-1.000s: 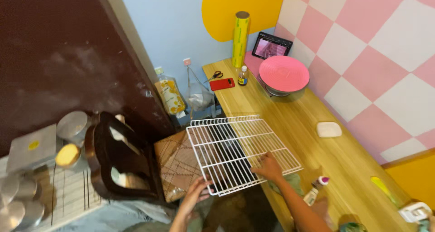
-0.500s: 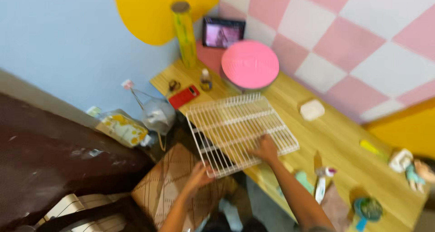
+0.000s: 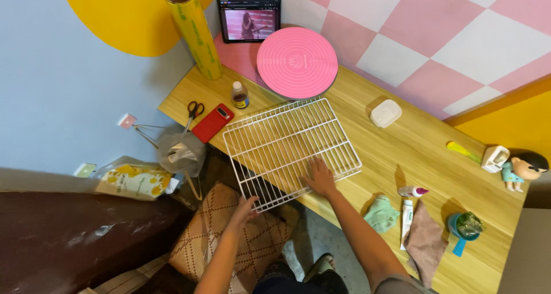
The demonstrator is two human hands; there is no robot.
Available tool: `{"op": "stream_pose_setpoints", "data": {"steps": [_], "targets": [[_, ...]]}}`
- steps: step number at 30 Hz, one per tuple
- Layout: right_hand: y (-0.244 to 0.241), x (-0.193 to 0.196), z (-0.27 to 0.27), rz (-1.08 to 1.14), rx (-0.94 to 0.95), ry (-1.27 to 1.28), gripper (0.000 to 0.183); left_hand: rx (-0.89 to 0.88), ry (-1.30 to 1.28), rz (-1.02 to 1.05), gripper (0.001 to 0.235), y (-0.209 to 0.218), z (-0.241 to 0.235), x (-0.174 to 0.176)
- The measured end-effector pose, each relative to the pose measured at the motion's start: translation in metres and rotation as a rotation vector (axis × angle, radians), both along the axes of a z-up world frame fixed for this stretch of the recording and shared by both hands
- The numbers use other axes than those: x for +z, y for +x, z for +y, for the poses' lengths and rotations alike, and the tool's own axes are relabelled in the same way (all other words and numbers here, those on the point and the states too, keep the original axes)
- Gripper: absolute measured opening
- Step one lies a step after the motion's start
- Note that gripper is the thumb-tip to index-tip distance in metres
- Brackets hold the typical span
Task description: The person cleans a stove by removing a rack and burner caps, wiping the stovetop surface with a cloth, and then wiping and replacing the burner components.
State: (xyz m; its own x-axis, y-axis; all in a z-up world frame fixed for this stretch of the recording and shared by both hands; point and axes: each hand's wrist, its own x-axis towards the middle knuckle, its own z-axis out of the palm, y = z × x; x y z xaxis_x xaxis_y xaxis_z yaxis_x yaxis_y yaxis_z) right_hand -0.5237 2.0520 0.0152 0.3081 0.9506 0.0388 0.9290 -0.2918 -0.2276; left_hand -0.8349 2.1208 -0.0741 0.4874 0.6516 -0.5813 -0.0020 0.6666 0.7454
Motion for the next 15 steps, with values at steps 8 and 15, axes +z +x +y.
{"op": "stream_pose_setpoints", "data": {"steps": [8,15], "targets": [[-0.006,-0.005,-0.047,0.04,0.048,0.218,0.072,-0.135,-0.034,0.056,0.085,0.034,0.021,0.002],[-0.008,0.003,-0.064,0.132,-0.049,0.224,0.07,-0.027,-0.192,-0.095,0.08,0.07,0.009,0.011]]}}
